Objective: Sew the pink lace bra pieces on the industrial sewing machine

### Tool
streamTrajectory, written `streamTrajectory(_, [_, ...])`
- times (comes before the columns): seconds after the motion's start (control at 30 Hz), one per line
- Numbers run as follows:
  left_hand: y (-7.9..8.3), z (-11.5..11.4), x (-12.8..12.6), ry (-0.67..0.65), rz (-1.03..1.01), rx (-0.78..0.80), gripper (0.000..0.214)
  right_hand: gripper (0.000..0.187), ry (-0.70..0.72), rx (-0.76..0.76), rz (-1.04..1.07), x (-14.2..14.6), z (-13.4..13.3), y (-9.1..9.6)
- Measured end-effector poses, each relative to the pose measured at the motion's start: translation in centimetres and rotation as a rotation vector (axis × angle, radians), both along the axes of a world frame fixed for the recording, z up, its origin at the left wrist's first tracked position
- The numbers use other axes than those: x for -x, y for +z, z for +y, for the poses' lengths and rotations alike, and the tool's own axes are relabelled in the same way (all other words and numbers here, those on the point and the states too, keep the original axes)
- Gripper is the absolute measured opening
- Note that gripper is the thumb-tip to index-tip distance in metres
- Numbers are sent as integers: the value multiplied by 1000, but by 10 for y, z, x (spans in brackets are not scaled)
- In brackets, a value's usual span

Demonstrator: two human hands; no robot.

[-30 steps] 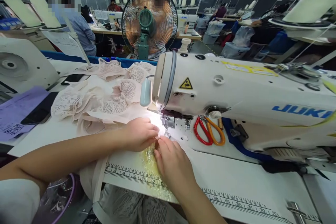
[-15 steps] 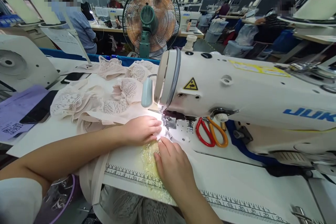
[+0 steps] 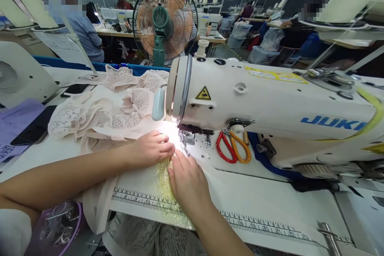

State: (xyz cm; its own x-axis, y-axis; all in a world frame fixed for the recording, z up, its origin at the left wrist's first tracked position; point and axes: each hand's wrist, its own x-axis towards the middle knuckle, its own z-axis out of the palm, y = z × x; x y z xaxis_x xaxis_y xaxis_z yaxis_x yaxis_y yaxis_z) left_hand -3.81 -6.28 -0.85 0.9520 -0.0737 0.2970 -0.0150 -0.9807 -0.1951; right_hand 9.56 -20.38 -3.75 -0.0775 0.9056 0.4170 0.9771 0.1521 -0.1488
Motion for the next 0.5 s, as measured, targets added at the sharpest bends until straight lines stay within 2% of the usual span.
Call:
streamTrajectory(0.2, [-4,2,4,27,8,97,27,25,8,-51,6,-2,-2,-3])
streamTrajectory(0.5, [-4,8,6,-5,0,60,27,23,19,-47,29,-3,-5,-3])
